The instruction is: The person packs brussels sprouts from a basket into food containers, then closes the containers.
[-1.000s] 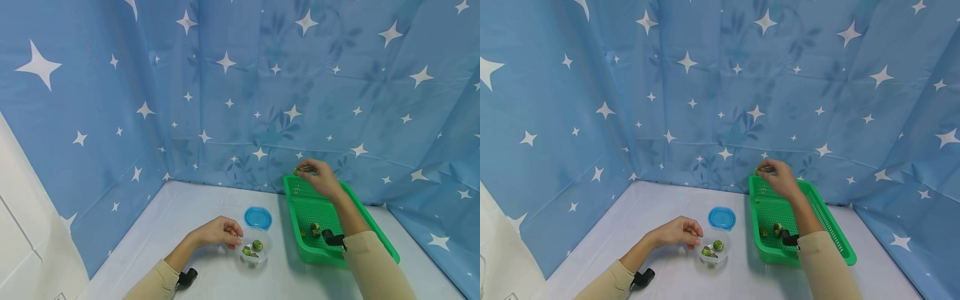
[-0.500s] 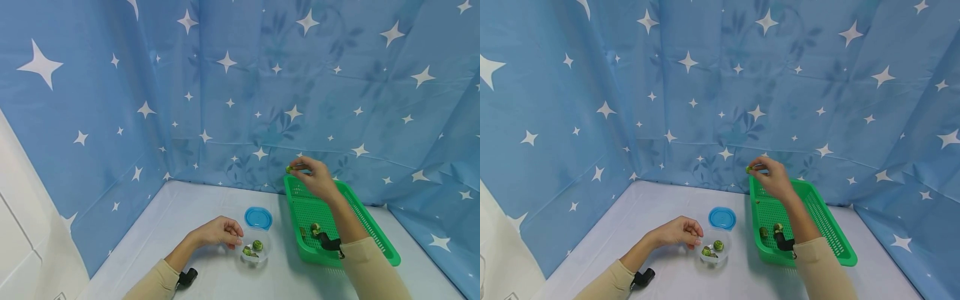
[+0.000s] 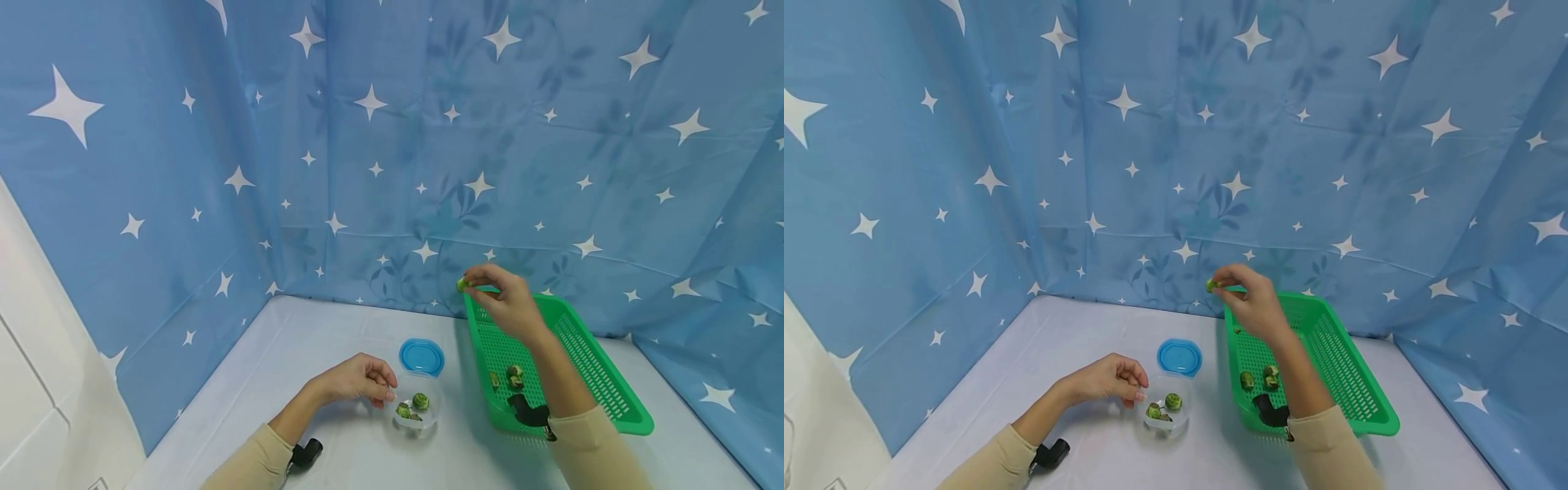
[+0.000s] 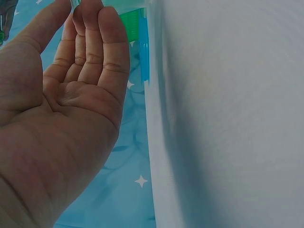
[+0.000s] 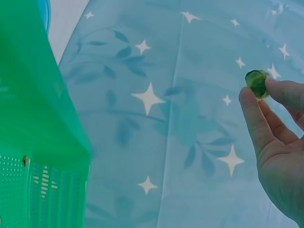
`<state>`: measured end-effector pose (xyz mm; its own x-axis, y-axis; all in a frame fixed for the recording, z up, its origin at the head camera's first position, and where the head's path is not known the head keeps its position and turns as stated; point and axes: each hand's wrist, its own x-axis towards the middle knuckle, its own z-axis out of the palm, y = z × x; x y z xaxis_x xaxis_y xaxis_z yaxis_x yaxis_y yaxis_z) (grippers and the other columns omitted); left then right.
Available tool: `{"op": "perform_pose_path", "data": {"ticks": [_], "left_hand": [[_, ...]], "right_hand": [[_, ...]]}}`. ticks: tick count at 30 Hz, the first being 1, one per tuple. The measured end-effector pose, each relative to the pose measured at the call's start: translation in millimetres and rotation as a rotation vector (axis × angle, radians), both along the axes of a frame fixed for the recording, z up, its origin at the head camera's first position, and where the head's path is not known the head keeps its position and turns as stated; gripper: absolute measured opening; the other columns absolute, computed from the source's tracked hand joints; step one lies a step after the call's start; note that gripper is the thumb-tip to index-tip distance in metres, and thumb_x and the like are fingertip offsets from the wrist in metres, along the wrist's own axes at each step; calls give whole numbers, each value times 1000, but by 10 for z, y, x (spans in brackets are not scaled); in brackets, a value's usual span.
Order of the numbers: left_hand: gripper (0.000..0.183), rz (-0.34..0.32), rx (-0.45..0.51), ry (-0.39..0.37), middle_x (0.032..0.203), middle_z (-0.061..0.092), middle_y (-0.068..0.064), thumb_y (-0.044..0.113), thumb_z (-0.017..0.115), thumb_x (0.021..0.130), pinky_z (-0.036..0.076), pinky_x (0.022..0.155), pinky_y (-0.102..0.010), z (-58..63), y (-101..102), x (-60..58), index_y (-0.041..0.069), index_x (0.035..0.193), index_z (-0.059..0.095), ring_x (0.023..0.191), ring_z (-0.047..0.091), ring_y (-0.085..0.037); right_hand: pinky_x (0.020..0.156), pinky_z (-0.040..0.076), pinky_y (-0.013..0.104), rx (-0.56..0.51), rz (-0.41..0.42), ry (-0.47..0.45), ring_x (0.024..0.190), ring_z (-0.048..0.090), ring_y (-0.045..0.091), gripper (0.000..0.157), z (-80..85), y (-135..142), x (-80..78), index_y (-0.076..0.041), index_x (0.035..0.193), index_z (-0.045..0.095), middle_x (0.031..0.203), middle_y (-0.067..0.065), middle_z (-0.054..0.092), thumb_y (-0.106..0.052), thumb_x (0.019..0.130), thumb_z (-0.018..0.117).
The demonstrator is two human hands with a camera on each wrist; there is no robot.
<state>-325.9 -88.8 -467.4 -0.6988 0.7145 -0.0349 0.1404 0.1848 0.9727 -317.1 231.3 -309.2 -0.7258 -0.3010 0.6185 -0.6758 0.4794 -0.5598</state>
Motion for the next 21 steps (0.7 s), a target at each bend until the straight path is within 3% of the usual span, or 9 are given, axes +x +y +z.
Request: {"op": "perform_pose_path", "data": {"ticks": [13, 21], "left_hand": [[34, 5, 0, -8, 84, 73, -2, 11, 79, 92, 64, 75, -38, 10, 8, -3, -12, 115, 67, 73, 72, -16], [35, 2, 0, -5, 84, 73, -1, 12, 80, 92, 64, 76, -39, -1, 7, 2, -12, 115, 67, 73, 72, -16]], "right_hand": [[84, 61, 20, -68, 53, -11, 104, 70, 8, 16, -148, -109, 170, -5, 110, 71, 125, 15, 70, 3, 97, 70], [84, 61, 20, -68, 50, 0, 106, 71, 14, 17, -233, -132, 231, -8, 114, 71, 127, 11, 70, 0, 98, 69]]}}
